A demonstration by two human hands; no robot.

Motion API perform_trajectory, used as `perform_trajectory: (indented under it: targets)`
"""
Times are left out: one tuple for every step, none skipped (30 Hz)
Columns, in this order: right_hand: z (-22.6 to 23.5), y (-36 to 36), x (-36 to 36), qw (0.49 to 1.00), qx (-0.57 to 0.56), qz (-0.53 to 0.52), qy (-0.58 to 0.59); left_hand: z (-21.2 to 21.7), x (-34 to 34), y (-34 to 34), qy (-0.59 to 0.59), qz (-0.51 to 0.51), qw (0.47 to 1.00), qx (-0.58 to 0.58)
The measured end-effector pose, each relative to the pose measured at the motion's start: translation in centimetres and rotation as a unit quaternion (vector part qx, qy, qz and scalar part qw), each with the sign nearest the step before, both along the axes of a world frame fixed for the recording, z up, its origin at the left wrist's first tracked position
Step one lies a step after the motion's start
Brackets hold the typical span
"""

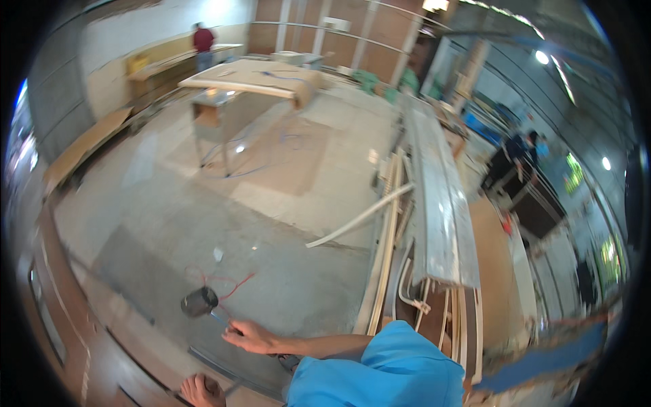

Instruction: The person uses a rubber mallet and chisel to remove a wooden frame from a door panel. They then place the frame pieces on a nearby table and later scrape excess adhesive from the door surface with a small tool.

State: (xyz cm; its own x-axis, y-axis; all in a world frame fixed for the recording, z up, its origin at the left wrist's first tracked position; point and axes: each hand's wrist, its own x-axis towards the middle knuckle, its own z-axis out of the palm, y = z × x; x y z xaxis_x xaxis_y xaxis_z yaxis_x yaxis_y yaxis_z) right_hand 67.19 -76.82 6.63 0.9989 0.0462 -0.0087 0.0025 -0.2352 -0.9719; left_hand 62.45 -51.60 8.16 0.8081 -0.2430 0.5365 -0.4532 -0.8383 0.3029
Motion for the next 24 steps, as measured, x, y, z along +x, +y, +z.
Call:
perform_trajectory:
  targets:
    - [-0.1, -0.3, 0.3, 0.999, -0.001, 0.007, 0.033, 0.4, 0.5, -0.1, 0.044, 0.023, 0.999, -0.001]
    - [-0.4, -0.7, 0.4, 0.999, -0.003, -0.028, 0.034, 0.9, 1.4, -0.1, 0.027, 0.006, 0.999, 0.023]
    - [-0.6, -1.0, 0.6, 0.998, -0.007, -0.048, 0.050, 1.5, 2.4, 0.0, 0.009, -0.006, 0.999, 0.046]
    - [-1.2, -1.2, 0.7, 0.996, -0.006, -0.072, 0.052, 1.7, 3.5, 0.5, -0.009, -0.017, 0.998, 0.065]
    - [-1.5, -1.5, 0.8, 0.992, -0.024, -0.089, 0.092, 2.3, 4.8, 0.9, -0.021, -0.032, 0.997, 0.059]
    - [-2.2, -1.7, 0.9, 0.987, -0.033, -0.108, 0.115, 2.5, 6.0, 1.1, -0.034, -0.045, 0.997, 0.053]
    - [-2.6, -1.9, 1.0, 0.981, -0.040, -0.122, 0.142, 2.6, 7.3, 1.6, -0.049, -0.055, 0.996, 0.047]
    - [-3.2, -1.9, 1.2, 0.979, -0.055, -0.147, 0.131, 2.7, 8.5, 2.1, -0.074, -0.068, 0.994, 0.048]
    - [-3.6, -1.9, 1.5, 0.975, -0.069, -0.168, 0.125, 2.7, 9.6, 2.8, -0.067, -0.072, 0.994, 0.039]
    - [-4.0, -1.7, 1.9, 0.970, -0.087, -0.176, 0.143, 2.9, 10.9, 3.6, -0.060, -0.076, 0.995, 0.029]
    - [-4.2, -1.3, 2.5, 0.970, -0.081, -0.198, 0.116, 3.0, 12.3, 4.3, -0.053, -0.078, 0.995, 0.019]
    - [-4.3, -0.7, 3.3, 0.969, -0.076, -0.206, 0.112, 3.0, 13.3, 5.3, -0.054, -0.071, 0.996, 0.029]
    - [-4.3, 0.1, 4.2, 0.968, -0.070, -0.214, 0.108, 3.1, 14.3, 6.5, -0.054, -0.063, 0.996, 0.039]
    - [-4.0, 1.2, 5.3, 0.969, -0.067, -0.214, 0.106, 3.4, 15.3, 7.8, -0.055, -0.056, 0.996, 0.052]
    - [-3.7, 2.2, 6.6, 0.969, -0.063, -0.213, 0.104, 3.6, 16.2, 9.1, -0.052, -0.040, 0.997, 0.044]
    - [-3.2, 3.6, 8.0, 0.969, -0.061, -0.210, 0.112, 3.8, 17.2, 10.5, -0.047, -0.024, 0.998, 0.036]
    - [-2.7, 5.2, 9.3, 0.972, -0.050, -0.206, 0.101, 4.0, 18.0, 12.0, -0.043, -0.006, 0.999, 0.025]
    - [-2.0, 6.9, 10.9, 0.975, -0.042, -0.197, 0.098, 4.2, 18.9, 13.6, -0.050, -0.004, 0.999, 0.009]
    - [-1.4, 8.5, 12.4, 0.979, -0.033, -0.178, 0.092, 4.1, 19.5, 15.0, -0.057, 0.000, 0.998, -0.009]
    - [-0.9, 9.9, 14.0, 0.983, -0.045, -0.157, 0.088, 4.0, 20.1, 16.5, -0.064, 0.007, 0.998, -0.027]
    - [-0.5, 11.5, 15.4, 0.987, -0.053, -0.129, 0.083, 3.9, 20.6, 18.0, -0.063, 0.011, 0.998, -0.027]
    - [-0.2, 12.9, 16.6, 0.990, -0.059, -0.102, 0.075, 3.8, 21.0, 19.4, -0.060, 0.016, 0.998, -0.029]
    - [0.0, 14.3, 17.7, 0.990, -0.068, -0.089, 0.086, 3.7, 21.3, 20.5, -0.057, 0.020, 0.998, -0.031]
    - [0.2, 15.9, 18.6, 0.990, -0.071, -0.077, 0.093, 3.7, 21.6, 21.5, -0.044, 0.022, 0.998, -0.030]
